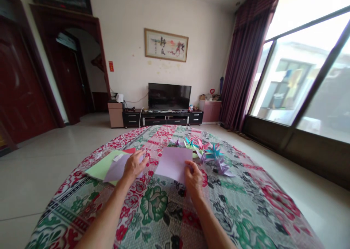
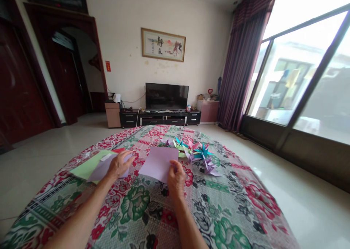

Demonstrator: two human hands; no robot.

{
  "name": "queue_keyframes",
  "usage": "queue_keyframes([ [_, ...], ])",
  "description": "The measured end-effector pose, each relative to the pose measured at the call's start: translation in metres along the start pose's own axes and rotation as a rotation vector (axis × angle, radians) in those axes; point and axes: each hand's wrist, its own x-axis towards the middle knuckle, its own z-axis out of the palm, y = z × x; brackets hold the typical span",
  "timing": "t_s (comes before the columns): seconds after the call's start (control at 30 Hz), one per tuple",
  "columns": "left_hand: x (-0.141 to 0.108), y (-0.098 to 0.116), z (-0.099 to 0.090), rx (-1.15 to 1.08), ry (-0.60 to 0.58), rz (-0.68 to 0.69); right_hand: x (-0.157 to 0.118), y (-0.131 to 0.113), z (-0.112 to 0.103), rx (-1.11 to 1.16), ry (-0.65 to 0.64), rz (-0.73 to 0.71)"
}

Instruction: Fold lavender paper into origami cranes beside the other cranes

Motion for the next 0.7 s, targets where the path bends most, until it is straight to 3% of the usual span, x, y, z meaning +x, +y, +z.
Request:
queue_keyframes([
  [0.1, 0.001, 0.029, 0.011, -0.348, -0.078, -0.207, 0.001, -0.003, -0.005, 0.088, 0.014, 0.060],
  [0.2, -0.006, 0.053, 0.026, -0.682, -0.212, -0.315, -0.001, -0.004, -0.009, 0.148, -0.044, 0.115],
  [0.33, -0.018, 0.061, 0.042, -0.983, -0.336, -0.445, -0.004, -0.001, -0.010, 0.218, -0.136, 0.215],
  [0.57, -0.023, 0.055, 0.043, -1.125, -0.382, -0.560, 0.000, -0.006, -0.013, 0.362, -0.149, 0.413],
  [0.7, -0.023, 0.056, 0.043, -1.135, -0.393, -0.573, 0.003, -0.008, -0.014, 0.382, -0.289, 0.490],
])
